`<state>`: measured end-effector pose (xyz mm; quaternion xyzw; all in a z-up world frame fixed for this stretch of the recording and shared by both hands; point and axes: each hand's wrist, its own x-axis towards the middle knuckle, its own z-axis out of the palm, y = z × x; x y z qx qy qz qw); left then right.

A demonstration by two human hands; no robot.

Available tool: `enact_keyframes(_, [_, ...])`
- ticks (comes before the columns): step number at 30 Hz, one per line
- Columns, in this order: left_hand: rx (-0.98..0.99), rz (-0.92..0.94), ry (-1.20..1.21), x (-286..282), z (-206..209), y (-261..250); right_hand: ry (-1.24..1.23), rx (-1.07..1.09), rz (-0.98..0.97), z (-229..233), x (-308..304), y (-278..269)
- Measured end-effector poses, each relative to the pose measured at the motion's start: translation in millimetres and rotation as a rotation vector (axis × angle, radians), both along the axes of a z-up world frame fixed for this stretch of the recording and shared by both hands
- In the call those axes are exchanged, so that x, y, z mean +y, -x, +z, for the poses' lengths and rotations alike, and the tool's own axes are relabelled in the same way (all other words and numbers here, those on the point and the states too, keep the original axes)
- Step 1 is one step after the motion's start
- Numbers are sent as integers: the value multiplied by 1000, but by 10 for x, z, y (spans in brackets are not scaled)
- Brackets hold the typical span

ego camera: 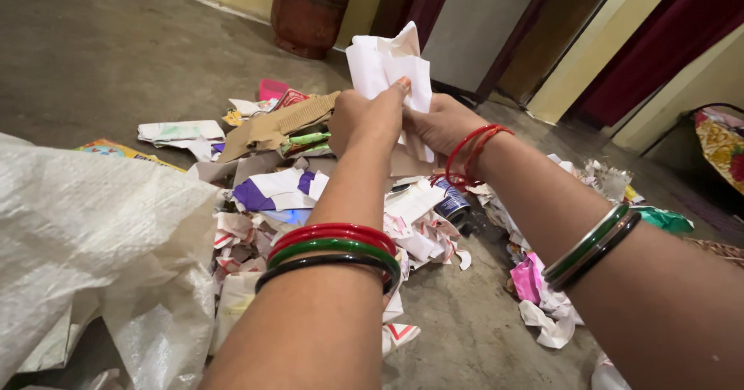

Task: The person sorts through a pile of mixed waste on the floor, picking up and folding paper, plastic bags, and bottles. They place selected items into a large white sack while discarding others back onto the pile.

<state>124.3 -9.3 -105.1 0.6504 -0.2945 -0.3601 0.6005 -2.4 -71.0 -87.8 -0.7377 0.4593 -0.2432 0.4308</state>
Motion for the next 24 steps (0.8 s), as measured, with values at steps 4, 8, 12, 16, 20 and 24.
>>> enact_keyframes(4, [-2,10,11,-20,-33,-53,-72,-55,12,-6,-7,-86])
enact_keyframes(8, [16,44,10,-19,-54,-122,-38,-45,60,-23,-50,-170])
enact_keyframes(12, [13,41,-3,9,-54,-207,-1,-42,78,-56,-55,-249])
enact_keyframes(16, [-12,57,-10,54,-41,-261,83,54,69,-70,-24,-306])
enact_keyframes(20, [1,58,-1,112,-13,-274,89,-1,91,-73,4,-337])
enact_keyframes(24, [10,62,-13,175,32,-265,109,23,69,-70,35,-334])
